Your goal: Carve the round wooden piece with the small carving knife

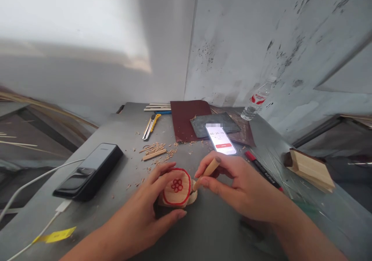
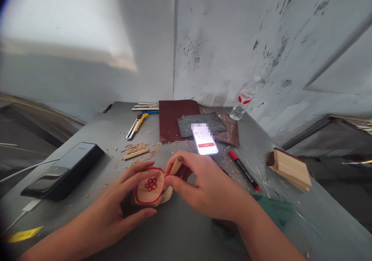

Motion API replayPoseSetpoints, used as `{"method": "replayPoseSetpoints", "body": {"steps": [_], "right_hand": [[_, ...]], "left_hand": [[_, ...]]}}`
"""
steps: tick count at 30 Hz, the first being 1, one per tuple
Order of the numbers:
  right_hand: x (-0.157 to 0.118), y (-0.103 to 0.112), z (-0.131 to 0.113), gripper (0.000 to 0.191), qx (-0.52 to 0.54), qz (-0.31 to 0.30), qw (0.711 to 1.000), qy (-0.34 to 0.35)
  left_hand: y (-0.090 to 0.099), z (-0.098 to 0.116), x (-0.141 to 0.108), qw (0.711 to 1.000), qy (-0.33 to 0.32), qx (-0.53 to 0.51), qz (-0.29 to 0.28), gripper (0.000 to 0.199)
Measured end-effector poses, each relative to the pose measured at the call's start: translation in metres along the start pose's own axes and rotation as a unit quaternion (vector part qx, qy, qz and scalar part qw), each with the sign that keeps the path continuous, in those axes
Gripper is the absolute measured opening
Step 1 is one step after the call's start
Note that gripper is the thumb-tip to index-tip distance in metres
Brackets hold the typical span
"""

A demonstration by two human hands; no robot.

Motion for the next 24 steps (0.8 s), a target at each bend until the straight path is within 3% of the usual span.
{"method": "replayPoseSetpoints", "body": {"steps": [13, 24], "right_hand": [[-0.007, -0.004, -0.011, 0.014, -0.079, -0.068, 0.993, 0.053], [-0.009, -0.020, -0.012, 0.018, -0.132, -0.106, 0.983, 0.067]], "left_hand": [[0.000, -0.020, 0.001, 0.999, 0.028, -0.032, 0.028, 0.065], [0.001, -0.023, 0.002, 1.000, -0.004, -0.004, 0.011, 0.069]]}}
Point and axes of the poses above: each hand's wrist, its own x-axis towards the middle knuckle, its own y-axis out of the back of the hand, z = x × y, the point moved 8 cm from there along x, towards the middle knuckle, and after that the axes turned 5 degrees about z, right-handed, at the moved point
